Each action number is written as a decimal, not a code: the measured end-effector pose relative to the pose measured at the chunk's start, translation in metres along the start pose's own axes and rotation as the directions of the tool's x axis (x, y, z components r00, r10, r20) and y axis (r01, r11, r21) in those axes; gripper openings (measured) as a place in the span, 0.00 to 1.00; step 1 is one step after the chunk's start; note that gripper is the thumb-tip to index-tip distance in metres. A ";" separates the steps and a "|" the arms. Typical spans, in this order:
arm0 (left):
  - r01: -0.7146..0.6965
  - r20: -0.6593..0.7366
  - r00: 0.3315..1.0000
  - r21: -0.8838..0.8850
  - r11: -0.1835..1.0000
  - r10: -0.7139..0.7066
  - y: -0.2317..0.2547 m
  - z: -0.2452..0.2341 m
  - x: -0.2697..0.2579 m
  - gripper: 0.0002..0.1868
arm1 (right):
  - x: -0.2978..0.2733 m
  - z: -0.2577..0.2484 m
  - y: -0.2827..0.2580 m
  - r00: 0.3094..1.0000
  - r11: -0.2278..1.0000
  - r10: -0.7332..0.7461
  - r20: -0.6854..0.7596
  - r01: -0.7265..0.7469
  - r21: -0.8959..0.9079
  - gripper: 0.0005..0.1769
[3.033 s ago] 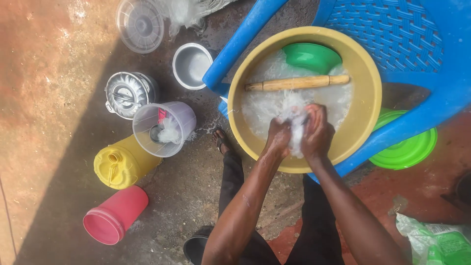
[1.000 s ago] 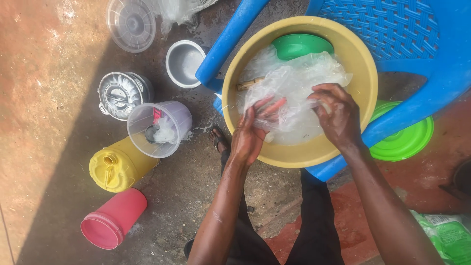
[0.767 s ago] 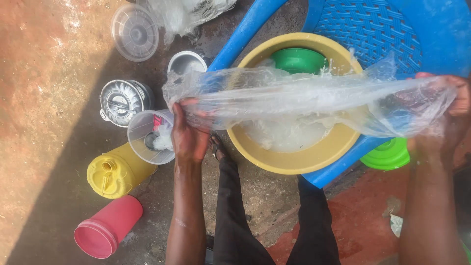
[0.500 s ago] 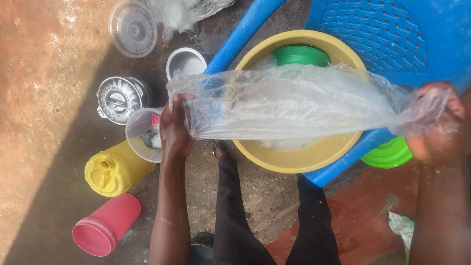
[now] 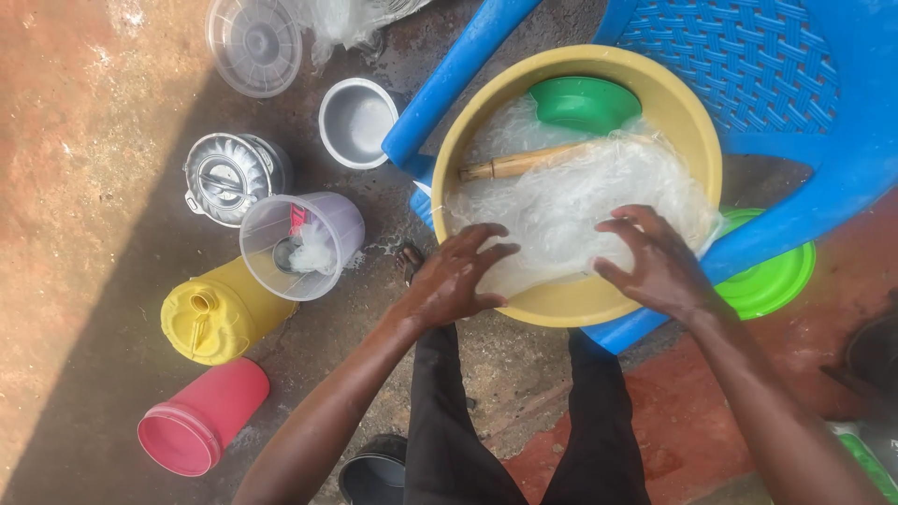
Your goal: Washing a large plastic bag in a basin of soapy water by hand
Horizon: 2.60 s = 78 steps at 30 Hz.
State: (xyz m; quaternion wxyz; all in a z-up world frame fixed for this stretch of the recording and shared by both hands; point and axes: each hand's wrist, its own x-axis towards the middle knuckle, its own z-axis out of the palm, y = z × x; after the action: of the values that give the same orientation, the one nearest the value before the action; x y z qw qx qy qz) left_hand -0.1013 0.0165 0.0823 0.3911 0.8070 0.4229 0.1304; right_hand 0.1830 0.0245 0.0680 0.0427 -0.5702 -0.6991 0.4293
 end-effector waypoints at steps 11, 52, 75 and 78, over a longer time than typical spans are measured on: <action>0.424 0.270 0.798 0.384 0.820 -0.539 -0.162 0.247 0.096 0.09 | 0.122 0.185 0.124 0.973 0.719 0.225 0.054 -0.128 -0.683 0.12; 0.552 0.400 0.645 -0.833 0.035 -0.651 0.068 0.107 0.028 0.24 | -0.004 0.070 -0.014 0.890 0.354 0.417 0.183 -0.345 0.869 0.26; 0.385 -0.057 0.550 -0.868 0.314 -0.833 0.015 0.079 0.058 0.21 | 0.063 0.102 0.027 0.702 0.958 -0.242 -0.670 0.063 -0.281 0.23; 0.496 0.080 0.616 -0.812 0.307 -0.783 0.009 0.076 0.052 0.20 | 0.059 0.119 0.048 0.908 0.975 -0.162 -0.387 0.087 -0.204 0.17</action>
State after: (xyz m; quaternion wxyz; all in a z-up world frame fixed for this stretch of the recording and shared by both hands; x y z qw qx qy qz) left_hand -0.0236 0.0148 0.0329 0.6360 0.2781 0.6708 0.2612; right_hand 0.1337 0.0072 -0.0625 0.1603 -0.6014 -0.7468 0.2342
